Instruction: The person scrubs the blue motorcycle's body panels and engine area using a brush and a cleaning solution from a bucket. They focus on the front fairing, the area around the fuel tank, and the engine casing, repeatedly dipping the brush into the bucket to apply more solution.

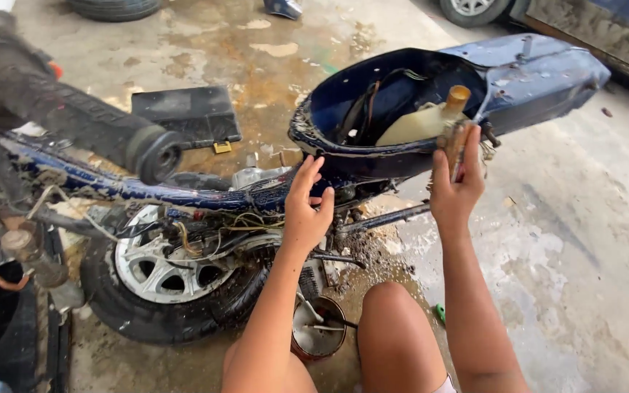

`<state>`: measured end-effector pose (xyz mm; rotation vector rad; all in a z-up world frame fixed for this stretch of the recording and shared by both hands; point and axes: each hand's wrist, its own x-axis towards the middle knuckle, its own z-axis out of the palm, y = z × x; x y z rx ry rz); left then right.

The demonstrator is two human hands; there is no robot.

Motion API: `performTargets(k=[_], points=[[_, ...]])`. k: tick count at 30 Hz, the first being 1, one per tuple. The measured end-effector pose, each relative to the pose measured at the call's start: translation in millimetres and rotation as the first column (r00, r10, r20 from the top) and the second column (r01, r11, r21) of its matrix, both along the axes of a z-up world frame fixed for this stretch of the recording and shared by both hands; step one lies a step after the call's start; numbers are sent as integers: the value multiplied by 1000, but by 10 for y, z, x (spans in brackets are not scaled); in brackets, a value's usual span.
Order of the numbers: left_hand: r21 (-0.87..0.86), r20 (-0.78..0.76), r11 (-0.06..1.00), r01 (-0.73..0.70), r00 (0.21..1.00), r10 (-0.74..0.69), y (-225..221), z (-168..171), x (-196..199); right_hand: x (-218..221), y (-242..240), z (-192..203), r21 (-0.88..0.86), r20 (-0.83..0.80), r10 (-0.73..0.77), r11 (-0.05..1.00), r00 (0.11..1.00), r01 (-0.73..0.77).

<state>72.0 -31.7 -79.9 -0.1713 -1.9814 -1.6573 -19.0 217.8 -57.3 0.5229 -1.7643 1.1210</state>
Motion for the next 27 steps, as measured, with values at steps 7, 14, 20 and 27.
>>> performTargets(k=[7, 14, 20, 27], points=[[21, 14, 999, -47, 999, 47, -77, 8, 6, 226, -550, 52, 38, 127, 152, 987, 980, -158], [39, 7, 999, -37, 999, 37, -62, 57, 7, 254, -791, -121, -8, 101, 160, 987, 982, -160], [49, 32, 998, -37, 999, 35, -76, 46, 20, 399, -864, -181, 90, 145, 18, 995, 989, -31], [48, 7, 997, -58, 998, 58, -153, 67, -28, 365, -1396, -157, 260, 73, -91, 963, 993, 69]])
